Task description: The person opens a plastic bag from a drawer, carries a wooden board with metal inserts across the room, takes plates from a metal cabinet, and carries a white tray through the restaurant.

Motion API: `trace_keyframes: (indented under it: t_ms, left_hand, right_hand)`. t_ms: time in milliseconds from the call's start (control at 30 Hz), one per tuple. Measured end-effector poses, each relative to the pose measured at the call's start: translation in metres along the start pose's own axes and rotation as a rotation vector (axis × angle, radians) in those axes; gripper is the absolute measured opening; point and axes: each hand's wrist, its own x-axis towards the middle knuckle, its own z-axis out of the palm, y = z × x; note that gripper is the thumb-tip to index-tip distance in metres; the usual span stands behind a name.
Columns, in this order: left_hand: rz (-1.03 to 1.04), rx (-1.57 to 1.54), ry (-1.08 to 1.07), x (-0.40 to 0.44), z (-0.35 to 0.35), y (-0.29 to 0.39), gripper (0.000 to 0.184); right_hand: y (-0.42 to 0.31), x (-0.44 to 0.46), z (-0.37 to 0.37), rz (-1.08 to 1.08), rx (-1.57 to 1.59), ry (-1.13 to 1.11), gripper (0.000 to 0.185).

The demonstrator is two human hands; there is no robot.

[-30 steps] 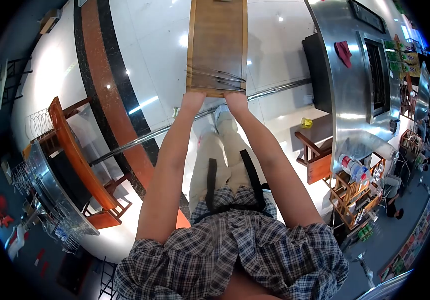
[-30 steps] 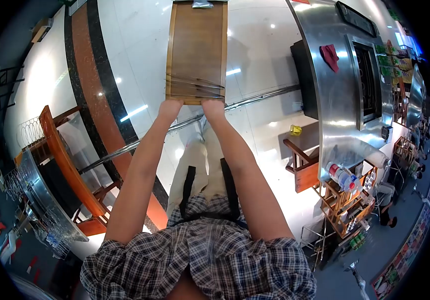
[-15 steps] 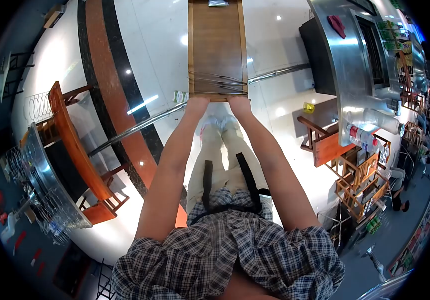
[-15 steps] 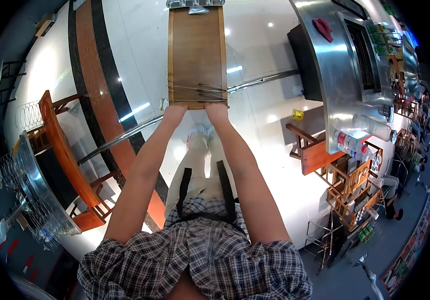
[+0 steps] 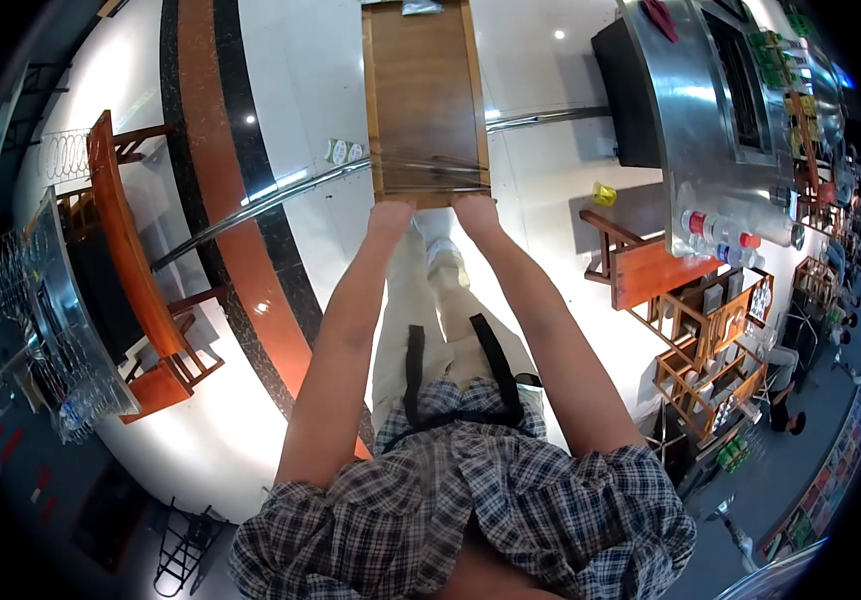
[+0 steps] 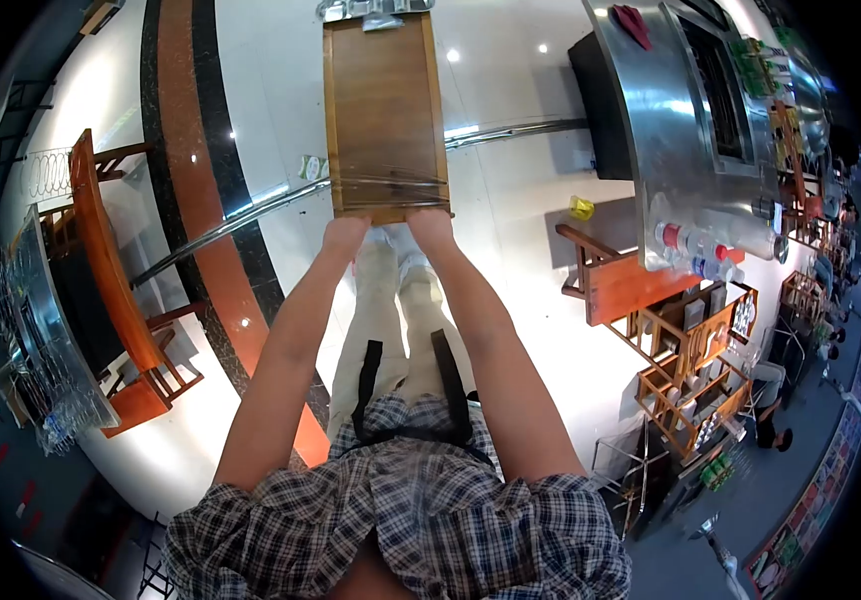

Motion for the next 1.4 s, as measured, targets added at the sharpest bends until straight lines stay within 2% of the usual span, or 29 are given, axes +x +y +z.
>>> trace_keyframes:
  t_ms: [100,200,300,367,400,600,633,733,800,867,1000,1100,1167,1200,1267,1300,1367,1400]
  left_hand:
    - [-0.072,-0.002,-0.043,-0.023,0.03,0.019,0.015]
    - [-0.041,-0.022,0.025,-0.041,0.052,0.037,0.011]
    - [-0.003,-0.002,-0.005,-0.061,0.051,0.048,0.011]
    - [-0.034,0.029,-0.06,-0.066,0.06,0.057,0.012]
    - [-0.024,0.038,-0.06,-0.068,0.064,0.062,0.012]
    - [0.121,0.046,0.021,-0.099,0.112,0.095,0.021]
    - [0.134,0.02,-0.049,-0.103,0.114,0.1,0.026]
    - [0.158,0.003,-0.181,-0.117,0.107,0.121,0.035]
    - [0.169,0.011,-0.25,-0.138,0.11,0.136,0.039]
    - [0.258,0.043,-0.052,-0.146,0.12,0.142,0.038]
    - [0.243,-0.077,-0.155,-0.152,0.116,0.149,0.032]
    - [0.294,-0.015,-0.064,-0.143,0.109,0.143,0.028]
    - [0.201,0.0,-0.445,-0.129,0.048,0.168,0.024]
    - [0.208,0.01,-0.45,-0.123,0.042,0.164,0.024]
    - [0.291,-0.061,-0.293,-0.109,0.028,0.15,0.027]
    - [0.309,-0.053,-0.297,-0.101,0.021,0.143,0.027]
    - [0.499,-0.122,0.059,-0.086,0.011,0.134,0.03]
    - [0.522,-0.119,0.055,-0.079,0.003,0.125,0.03]
  right_hand:
    - [-0.008,-0.028,-0.003,0.001,-0.032,-0.064,0.014]
    - [-0.008,-0.063,0.022,-0.063,-0.092,0.097,0.014]
    - [-0.008,-0.078,0.044,-0.075,-0.004,0.031,0.014]
    - [-0.011,-0.09,0.046,-0.045,0.026,0.1,0.014]
    - [-0.011,-0.097,0.047,-0.023,0.052,0.163,0.014]
    - [0.001,-0.144,0.075,-0.02,0.027,0.194,0.008]
    - [0.003,-0.154,0.071,-0.015,0.046,0.115,0.009]
    - [0.004,-0.181,0.081,-0.006,0.037,0.187,0.011]
    - [-0.001,-0.203,0.088,0.05,0.055,0.133,0.012]
    - [0.0,-0.212,0.088,0.086,0.042,0.224,0.014]
    - [-0.006,-0.223,0.088,0.148,0.094,0.234,0.016]
    - [-0.019,-0.224,0.089,0.238,0.169,0.262,0.022]
    - [-0.02,-0.234,0.094,0.3,0.204,0.257,0.025]
    - [-0.026,-0.236,0.094,0.361,0.229,0.286,0.025]
    - [-0.036,-0.236,0.086,0.442,0.251,0.319,0.024]
    - [-0.041,-0.236,0.081,0.53,0.256,0.368,0.023]
    - [-0.044,-0.235,0.067,0.679,0.32,0.459,0.022]
    - [-0.051,-0.229,0.058,0.702,0.318,0.466,0.022]
